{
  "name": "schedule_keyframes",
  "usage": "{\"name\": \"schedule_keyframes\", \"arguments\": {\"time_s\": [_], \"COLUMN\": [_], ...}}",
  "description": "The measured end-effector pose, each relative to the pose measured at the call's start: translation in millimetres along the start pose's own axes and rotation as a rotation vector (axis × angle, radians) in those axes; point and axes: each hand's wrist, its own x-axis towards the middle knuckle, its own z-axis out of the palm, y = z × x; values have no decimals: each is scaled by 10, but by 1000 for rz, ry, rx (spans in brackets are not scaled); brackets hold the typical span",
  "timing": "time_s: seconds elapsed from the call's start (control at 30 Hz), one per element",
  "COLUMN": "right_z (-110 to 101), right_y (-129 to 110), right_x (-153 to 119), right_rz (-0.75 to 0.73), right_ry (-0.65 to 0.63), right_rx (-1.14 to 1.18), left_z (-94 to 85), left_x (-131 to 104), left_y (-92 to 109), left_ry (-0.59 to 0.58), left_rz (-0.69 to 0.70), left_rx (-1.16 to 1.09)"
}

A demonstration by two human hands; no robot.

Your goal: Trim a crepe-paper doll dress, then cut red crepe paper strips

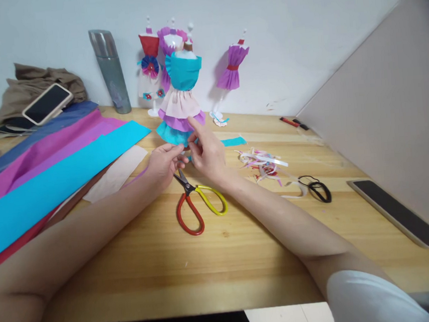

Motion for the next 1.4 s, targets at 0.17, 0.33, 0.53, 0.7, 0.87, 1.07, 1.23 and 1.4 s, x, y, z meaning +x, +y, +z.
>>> {"name": "schedule_keyframes", "arguments": {"time_s": [0.17,0.33,0.53,0.7,0.87,1.07,1.23,1.4], "right_z": [-45,-71,-36,-26,-22,-21,-85,-74], "right_y": [-56,-77,-45,-32,-1,-28,-143,-183], "right_x": [1,1,-44,-86,-140,-199,-215,-224], "right_rz": [50,12,-5,-87,-204,-151,6,180], "right_ry": [-39,-37,-75,-78,-115,-248,-274,-76], "right_rx": [-47,-68,-191,-323,-367,-326,-136,193], "left_z": [51,71,38,22,0,-20,-22,-31], "left_x": [-26,-51,-49,-32,-12,-14,-8,23], "left_y": [19,30,15,29,61,53,20,5], "left_ry": [21,2,-55,-84,-80,-74,-61,-12], "left_rz": [-16,-21,-41,-59,-53,-53,-60,-54], "left_rx": [17,-10,-58,-87,-119,-114,-99,-59]}}
